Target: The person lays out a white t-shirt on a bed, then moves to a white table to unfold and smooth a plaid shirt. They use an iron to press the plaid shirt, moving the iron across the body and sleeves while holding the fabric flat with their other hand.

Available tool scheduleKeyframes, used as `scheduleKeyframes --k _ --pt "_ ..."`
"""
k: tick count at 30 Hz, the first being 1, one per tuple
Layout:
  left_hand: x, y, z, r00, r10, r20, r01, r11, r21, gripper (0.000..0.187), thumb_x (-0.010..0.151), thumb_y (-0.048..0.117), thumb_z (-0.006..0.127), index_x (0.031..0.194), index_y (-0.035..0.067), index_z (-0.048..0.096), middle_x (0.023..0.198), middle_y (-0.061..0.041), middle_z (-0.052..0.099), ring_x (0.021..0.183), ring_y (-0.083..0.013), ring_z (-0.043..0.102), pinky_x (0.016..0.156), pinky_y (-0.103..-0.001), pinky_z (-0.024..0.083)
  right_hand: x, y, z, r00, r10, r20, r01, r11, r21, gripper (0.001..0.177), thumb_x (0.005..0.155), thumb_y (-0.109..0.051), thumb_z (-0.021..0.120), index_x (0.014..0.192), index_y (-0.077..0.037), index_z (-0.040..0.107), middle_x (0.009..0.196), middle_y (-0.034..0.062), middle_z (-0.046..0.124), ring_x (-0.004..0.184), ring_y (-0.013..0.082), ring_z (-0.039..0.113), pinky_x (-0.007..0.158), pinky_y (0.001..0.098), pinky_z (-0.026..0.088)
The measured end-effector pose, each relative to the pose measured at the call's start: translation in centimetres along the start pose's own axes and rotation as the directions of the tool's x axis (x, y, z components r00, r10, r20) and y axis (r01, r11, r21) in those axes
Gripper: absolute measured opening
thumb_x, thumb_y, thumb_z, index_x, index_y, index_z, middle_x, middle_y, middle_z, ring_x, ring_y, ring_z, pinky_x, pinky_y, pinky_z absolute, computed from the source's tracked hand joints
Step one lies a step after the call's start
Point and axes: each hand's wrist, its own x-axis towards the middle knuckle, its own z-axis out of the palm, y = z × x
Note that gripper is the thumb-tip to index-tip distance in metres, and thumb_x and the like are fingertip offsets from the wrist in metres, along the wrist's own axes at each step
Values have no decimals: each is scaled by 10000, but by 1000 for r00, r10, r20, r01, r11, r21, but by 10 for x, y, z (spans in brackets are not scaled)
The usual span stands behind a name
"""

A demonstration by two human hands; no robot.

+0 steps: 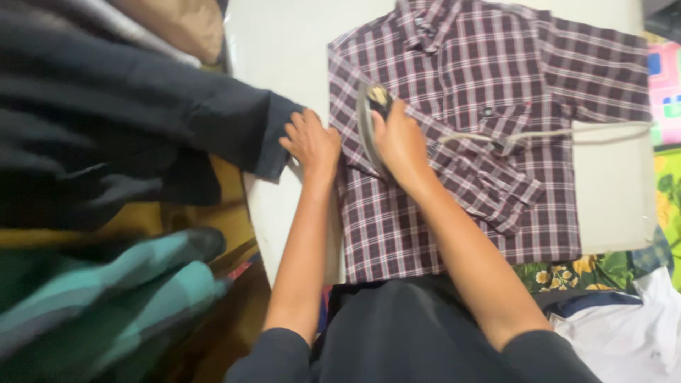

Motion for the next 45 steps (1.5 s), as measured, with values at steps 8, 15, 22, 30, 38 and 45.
scheduleKeyframes --k 8,15,22,30,38,45 --pt "60 21 55 879 457 -135 -447 889 98 540 1038 368 564 1560 284 452 1636 -163 338 1512 -423 260 1147 -727 191 -8 13 -18 999 -32 -21 33 997 66 441 1030 -340 570 1176 71 508 818 339 686 769 536 684 675 587 546" --pt "63 16 68 878 456 -144 -434 886 160 535 1085 351 539 1602 285 416 1675 -149 300 1547 -404 239 1192 -714 171 -47 33 -41 988 154 9 -154 988 -12 460 1041 -391 569 1121 56 498 795 342 680 768 546 679 655 610 541" --pt "60 19 65 879 464 -109 -440 878 188 521 1108 336 505 1614 278 396 1672 -163 291 1542 -412 240 1182 -713 175 -34 54 -61 986 149 76 -147 989 -36 464 1055 -414 530 1155 38 497 794 319 696 770 521 701 659 595 556" --pt "54 26 65 893 439 -97 -405 879 253 537 1114 315 512 1626 233 369 1682 -196 242 1546 -451 177 1174 -741 163 -101 98 -92 989 137 -65 -141 988 -70 456 1028 -381 583 1137 56 512 876 343 688 790 542 680 662 597 542" --pt "-56 84 85 893 449 17 -450 891 59 605 1098 357 494 1660 223 315 1736 -152 155 1608 -414 78 1215 -757 42 -94 131 -111 994 97 -40 -99 995 -26 446 1034 -390 590 1112 42 508 836 340 686 793 542 672 686 611 532" --pt "-71 101 96 958 279 62 -284 953 109 561 1109 420 396 1645 302 281 1717 -130 121 1571 -410 63 1145 -812 8 -157 214 -171 975 218 30 -212 968 -133 446 1029 -414 588 1112 19 517 837 360 672 809 567 648 705 636 502"
